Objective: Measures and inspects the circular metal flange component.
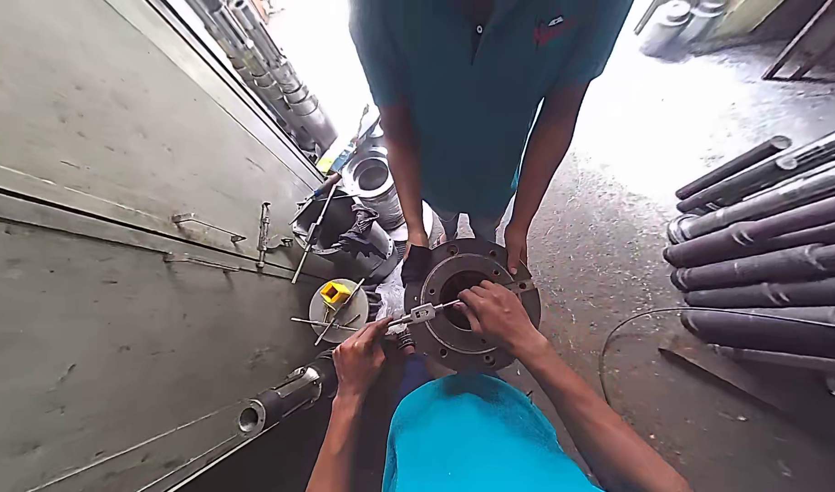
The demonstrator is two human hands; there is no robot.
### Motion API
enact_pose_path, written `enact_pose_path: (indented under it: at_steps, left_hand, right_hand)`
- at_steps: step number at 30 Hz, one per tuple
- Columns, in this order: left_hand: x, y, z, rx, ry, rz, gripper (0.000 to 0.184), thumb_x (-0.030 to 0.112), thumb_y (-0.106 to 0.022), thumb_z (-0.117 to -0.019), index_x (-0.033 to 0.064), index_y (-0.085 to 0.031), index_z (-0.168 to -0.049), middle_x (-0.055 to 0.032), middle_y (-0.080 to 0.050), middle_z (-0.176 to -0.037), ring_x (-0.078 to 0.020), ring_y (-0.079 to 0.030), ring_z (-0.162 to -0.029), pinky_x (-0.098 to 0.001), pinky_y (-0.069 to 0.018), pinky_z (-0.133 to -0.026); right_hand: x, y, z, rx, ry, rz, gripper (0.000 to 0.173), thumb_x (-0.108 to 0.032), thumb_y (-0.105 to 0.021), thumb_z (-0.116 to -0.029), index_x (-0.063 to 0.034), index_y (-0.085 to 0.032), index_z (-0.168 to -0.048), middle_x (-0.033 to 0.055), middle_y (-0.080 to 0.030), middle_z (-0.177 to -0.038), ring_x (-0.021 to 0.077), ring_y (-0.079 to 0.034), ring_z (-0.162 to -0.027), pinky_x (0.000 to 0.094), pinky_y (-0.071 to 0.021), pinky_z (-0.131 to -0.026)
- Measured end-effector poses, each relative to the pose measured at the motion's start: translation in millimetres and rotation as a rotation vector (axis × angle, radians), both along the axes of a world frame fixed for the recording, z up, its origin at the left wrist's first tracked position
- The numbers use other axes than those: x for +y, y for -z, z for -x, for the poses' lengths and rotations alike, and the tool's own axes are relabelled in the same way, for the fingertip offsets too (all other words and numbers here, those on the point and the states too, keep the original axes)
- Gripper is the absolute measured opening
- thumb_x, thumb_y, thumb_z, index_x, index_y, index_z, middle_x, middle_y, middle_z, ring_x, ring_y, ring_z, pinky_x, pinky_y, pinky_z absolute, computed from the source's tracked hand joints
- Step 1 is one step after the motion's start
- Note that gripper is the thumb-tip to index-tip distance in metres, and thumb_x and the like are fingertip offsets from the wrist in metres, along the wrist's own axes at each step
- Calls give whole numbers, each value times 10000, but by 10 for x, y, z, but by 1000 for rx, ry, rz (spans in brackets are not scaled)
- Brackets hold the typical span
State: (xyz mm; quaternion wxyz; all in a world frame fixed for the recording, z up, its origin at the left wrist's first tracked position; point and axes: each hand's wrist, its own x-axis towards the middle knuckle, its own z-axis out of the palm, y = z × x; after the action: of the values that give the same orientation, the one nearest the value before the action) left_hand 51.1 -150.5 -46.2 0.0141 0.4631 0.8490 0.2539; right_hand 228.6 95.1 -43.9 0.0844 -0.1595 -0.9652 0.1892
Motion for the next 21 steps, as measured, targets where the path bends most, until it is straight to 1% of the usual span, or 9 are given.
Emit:
enact_pose_path:
  at_steps: [3,5,7,9,11,13,15,17,21]
  left_hand:
    - [-85,-7,-219,-30,-32,-38,300,188,-531,-1006,103,-786,-1138,-81,-788,-984,-247,-771,-838,-478,-626,-723]
    - [-80,-34,-424,-26,-66,-44,309,220,-538,-1007,77,-790,-1113,-82,-785,-909,-219,-765,-779,-436,-625,-691]
    - [-75,-67,-649,-35,-36,-27,310,251,-576,-983,51,-805,-1042,-85,-776,-826,-215,-758,-714,-441,-624,-645]
    - [-79,-66,-875,-66,22,-29,309,297,-600,-967,75,-812,-929,-41,-760,-757,-150,-730,-649,-385,-611,-598]
    - [-53,-53,-991,-83,25,-38,304,302,-597,-958,99,-802,-861,-6,-742,-717,-99,-698,-608,-329,-581,-559]
    - [-63,-68,-948,-70,-4,-16,304,292,-588,-955,90,-807,-893,-20,-756,-749,-114,-710,-625,-342,-587,-572]
    - [-154,-59,-775,-42,-45,-7,298,242,-582,-977,40,-800,-974,-78,-776,-830,-180,-749,-699,-402,-621,-638]
    - [-162,-57,-474,-37,-70,-14,291,191,-575,-996,-6,-786,-1041,-134,-782,-898,-254,-770,-776,-471,-628,-715]
    - [-109,126,54,-90,6,-79,287,202,-557,-1007,29,-781,-1052,-74,-781,-891,-156,-741,-735,-379,-621,-703]
  right_hand:
    - [291,-16,154,-7,-165,66,231,-295,-580,-1014,-143,-750,-976,48,-725,-883,285,-686,-924,484,-554,-807]
    - [475,-42,329,19,-253,52,168,-310,-645,-983,-197,-769,-972,11,-727,-989,263,-656,-1028,482,-539,-886]
    - [509,-27,538,88,-278,48,123,-303,-694,-961,-233,-781,-1011,35,-712,-1076,295,-632,-1093,515,-525,-908]
    - [441,80,730,176,-276,95,156,-249,-692,-959,-261,-788,-1082,50,-716,-1108,318,-631,-1131,548,-517,-943]
    - [420,133,830,203,-285,116,191,-229,-660,-975,-268,-784,-1115,40,-710,-1107,313,-618,-1123,535,-512,-900]
    - [423,138,748,200,-270,98,179,-232,-650,-984,-247,-774,-1113,28,-705,-1112,288,-618,-1132,504,-518,-908]
    - [402,113,551,184,-240,82,148,-227,-658,-975,-190,-765,-1071,37,-710,-1104,288,-626,-1134,500,-527,-921]
    - [362,79,295,126,-184,79,146,-270,-650,-970,-186,-763,-1009,17,-716,-1017,268,-635,-1078,486,-524,-936]
    - [74,128,2,120,-12,115,292,-352,-534,-1030,-161,-746,-970,21,-713,-889,257,-655,-954,440,-524,-826]
